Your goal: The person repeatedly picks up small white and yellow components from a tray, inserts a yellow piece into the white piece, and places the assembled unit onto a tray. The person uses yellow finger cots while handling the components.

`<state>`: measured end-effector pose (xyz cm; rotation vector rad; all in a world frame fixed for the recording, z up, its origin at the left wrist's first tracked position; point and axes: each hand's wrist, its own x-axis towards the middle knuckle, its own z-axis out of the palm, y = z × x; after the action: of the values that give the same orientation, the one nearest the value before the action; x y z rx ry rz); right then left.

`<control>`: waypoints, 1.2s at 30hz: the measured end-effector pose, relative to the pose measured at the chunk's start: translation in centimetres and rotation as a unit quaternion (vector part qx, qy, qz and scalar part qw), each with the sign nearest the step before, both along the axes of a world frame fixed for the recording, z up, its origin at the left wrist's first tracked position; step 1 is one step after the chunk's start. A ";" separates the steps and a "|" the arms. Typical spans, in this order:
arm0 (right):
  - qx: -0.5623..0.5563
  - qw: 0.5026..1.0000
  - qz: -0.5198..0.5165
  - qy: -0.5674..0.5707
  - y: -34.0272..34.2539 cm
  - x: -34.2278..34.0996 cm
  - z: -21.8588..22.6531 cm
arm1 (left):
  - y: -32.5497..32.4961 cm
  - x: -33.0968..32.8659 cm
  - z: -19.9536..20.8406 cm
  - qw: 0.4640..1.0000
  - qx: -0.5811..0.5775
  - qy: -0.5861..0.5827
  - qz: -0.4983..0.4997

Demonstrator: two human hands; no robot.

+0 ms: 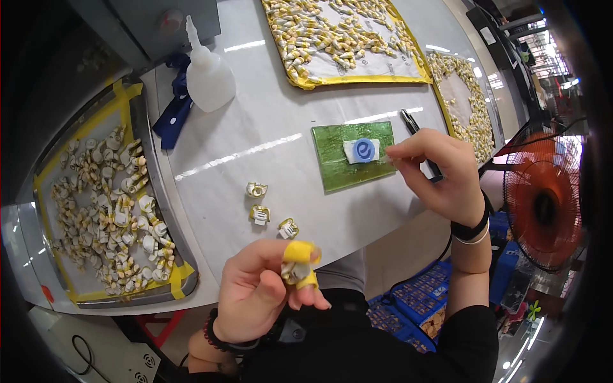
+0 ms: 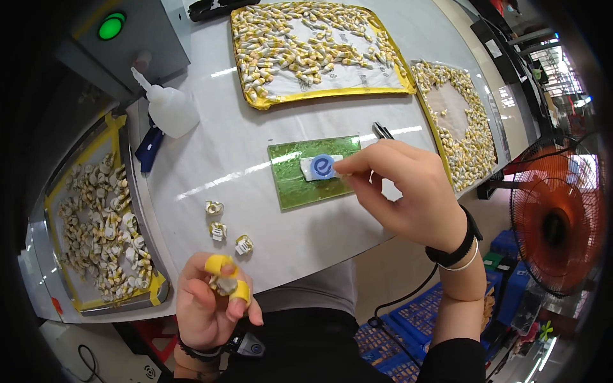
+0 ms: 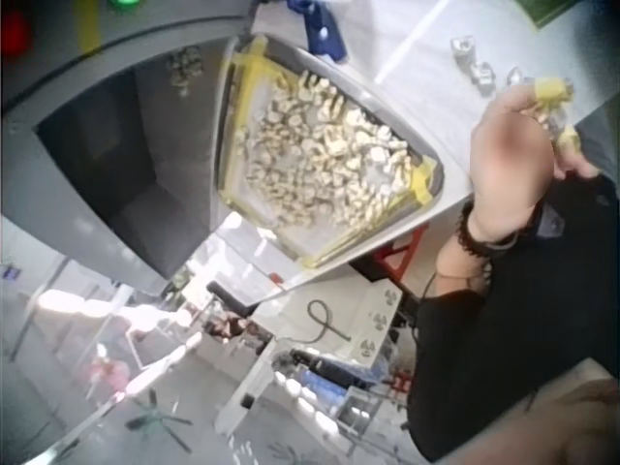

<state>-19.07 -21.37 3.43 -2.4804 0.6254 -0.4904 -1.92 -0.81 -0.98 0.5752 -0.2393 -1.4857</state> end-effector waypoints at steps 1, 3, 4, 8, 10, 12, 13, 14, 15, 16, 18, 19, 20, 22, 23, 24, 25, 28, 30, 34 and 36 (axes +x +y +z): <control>-0.013 1.000 0.003 0.013 -0.1 0.0 0.1 | -0.4 -0.2 0.9 0.998 0.035 -0.044 0.014; -0.040 0.998 0.008 0.038 -0.4 0.2 0.3 | -0.6 -0.3 1.6 0.991 0.081 -0.100 0.029; -0.058 0.998 0.018 0.034 -0.5 0.3 0.2 | -0.4 -0.2 1.6 0.989 0.093 -0.113 0.030; -0.112 0.992 0.039 0.047 -0.7 0.4 -0.6 | 0.7 -0.2 0.8 0.983 0.072 -0.165 0.037; -0.132 0.988 0.047 0.060 -0.7 0.5 -0.9 | 0.3 -0.3 1.2 0.973 0.094 -0.204 0.057; -0.155 0.984 0.061 0.063 -0.6 0.9 -1.1 | -0.4 -1.0 1.9 0.951 0.124 -0.263 0.105; -0.153 0.984 0.064 0.062 -0.5 0.9 -1.1 | -0.3 -0.9 1.8 0.941 0.101 -0.309 0.095; -0.151 0.984 0.067 0.062 -0.4 1.0 -1.1 | -0.2 -0.6 1.5 0.928 0.077 -0.355 0.086; -0.150 0.984 0.070 0.061 -0.4 1.1 -1.2 | 0.0 -0.3 1.2 0.912 0.053 -0.400 0.076; -0.155 0.984 0.071 0.053 -0.2 1.3 -1.3 | 0.0 0.2 0.9 0.896 -0.001 -0.438 0.075; -0.165 0.983 0.070 0.039 0.0 1.5 -1.5 | -0.3 1.0 0.3 0.851 -0.110 -0.509 0.071; -0.163 0.984 0.066 0.038 0.0 1.6 -1.4 | -0.3 0.9 0.1 0.859 -0.111 -0.494 0.079; -0.161 0.984 0.060 0.038 0.1 1.6 -1.2 | -0.3 0.8 -0.2 0.867 -0.112 -0.478 0.086; -0.114 0.993 0.037 0.011 0.5 1.7 -0.5 | -0.2 0.4 -0.1 0.908 -0.068 -0.407 0.072; -0.067 0.997 0.020 -0.016 1.3 1.8 0.1 | -0.1 0.1 0.3 0.935 -0.021 -0.350 0.051; -0.020 0.999 0.002 -0.043 1.9 1.8 0.8 | 0.0 -0.1 0.7 0.957 0.026 -0.289 0.030; 0.015 0.996 0.031 -0.078 2.4 2.1 1.4 | -0.1 -0.1 1.0 0.966 0.053 -0.253 0.003; 0.068 0.981 0.097 -0.154 3.5 3.3 1.7 | -0.6 0.1 1.2 0.979 0.108 -0.152 -0.082; 0.080 0.972 0.129 -0.180 4.2 4.0 1.5 | -1.0 0.4 0.7 0.978 0.109 -0.100 -0.144; 0.082 0.958 0.182 -0.207 4.2 4.7 0.5 | -0.9 1.1 -1.1 0.971 -0.017 0.041 -0.235; 0.100 0.951 0.209 -0.203 4.0 4.9 0.5 | -1.1 1.1 -0.7 0.968 -0.007 0.065 -0.244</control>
<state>-14.21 -17.36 3.91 -2.1437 -0.0183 -0.7003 -0.80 -1.90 -1.68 0.4199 -0.3018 -1.9888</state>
